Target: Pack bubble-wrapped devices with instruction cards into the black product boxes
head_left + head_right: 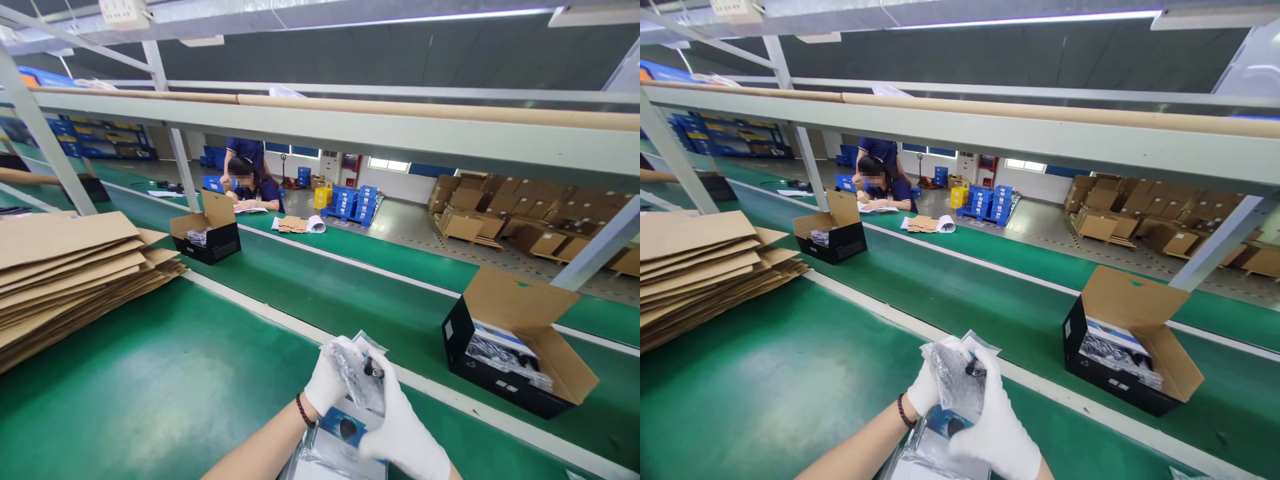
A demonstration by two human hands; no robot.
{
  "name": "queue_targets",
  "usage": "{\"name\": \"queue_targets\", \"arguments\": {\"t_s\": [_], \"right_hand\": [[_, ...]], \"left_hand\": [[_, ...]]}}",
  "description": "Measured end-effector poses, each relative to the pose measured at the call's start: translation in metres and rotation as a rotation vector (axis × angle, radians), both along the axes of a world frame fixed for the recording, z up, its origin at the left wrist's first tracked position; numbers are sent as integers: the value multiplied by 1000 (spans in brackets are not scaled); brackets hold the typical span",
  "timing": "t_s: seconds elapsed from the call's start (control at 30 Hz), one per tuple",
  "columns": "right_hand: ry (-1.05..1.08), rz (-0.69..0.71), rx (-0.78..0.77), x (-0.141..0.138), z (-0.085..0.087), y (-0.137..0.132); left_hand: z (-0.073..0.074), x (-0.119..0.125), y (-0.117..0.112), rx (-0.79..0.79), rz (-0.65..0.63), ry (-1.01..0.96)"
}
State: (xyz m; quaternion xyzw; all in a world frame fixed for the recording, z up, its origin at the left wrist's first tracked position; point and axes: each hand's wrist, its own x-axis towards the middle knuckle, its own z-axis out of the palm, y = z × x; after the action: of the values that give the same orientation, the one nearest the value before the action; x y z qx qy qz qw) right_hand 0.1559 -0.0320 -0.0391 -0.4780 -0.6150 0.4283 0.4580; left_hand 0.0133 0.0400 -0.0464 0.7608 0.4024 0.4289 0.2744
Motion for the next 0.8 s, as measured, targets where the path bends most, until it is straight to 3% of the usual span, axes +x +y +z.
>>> {"name": "queue_targets", "arguments": {"t_s": [0.1, 0.23, 0.3, 0.43, 0.5, 0.6, 0.67, 0.8], "right_hand": [[-81, -135, 94, -7, -11, 3], [249, -256, 79, -7, -14, 13], [340, -291, 1, 0, -10, 15], [179, -464, -220, 19, -2, 18], [245, -503, -268, 21, -1, 19], [555, -373, -294, 14, -2, 19], [647, -318, -309, 12, -4, 21], [570, -485, -290, 21, -14, 28]], "left_hand": [[-5, 9, -3, -88, 8, -128], [-3, 18, -11, -326, -103, -437], [2, 15, -13, -283, -71, -425], [14, -4, -10, -150, 168, -388], [20, -12, -7, -179, 176, -444], [27, -17, -6, -241, 64, -499], [27, -17, -6, -241, 24, -496], [23, -18, 0, -101, 204, -296]]}}
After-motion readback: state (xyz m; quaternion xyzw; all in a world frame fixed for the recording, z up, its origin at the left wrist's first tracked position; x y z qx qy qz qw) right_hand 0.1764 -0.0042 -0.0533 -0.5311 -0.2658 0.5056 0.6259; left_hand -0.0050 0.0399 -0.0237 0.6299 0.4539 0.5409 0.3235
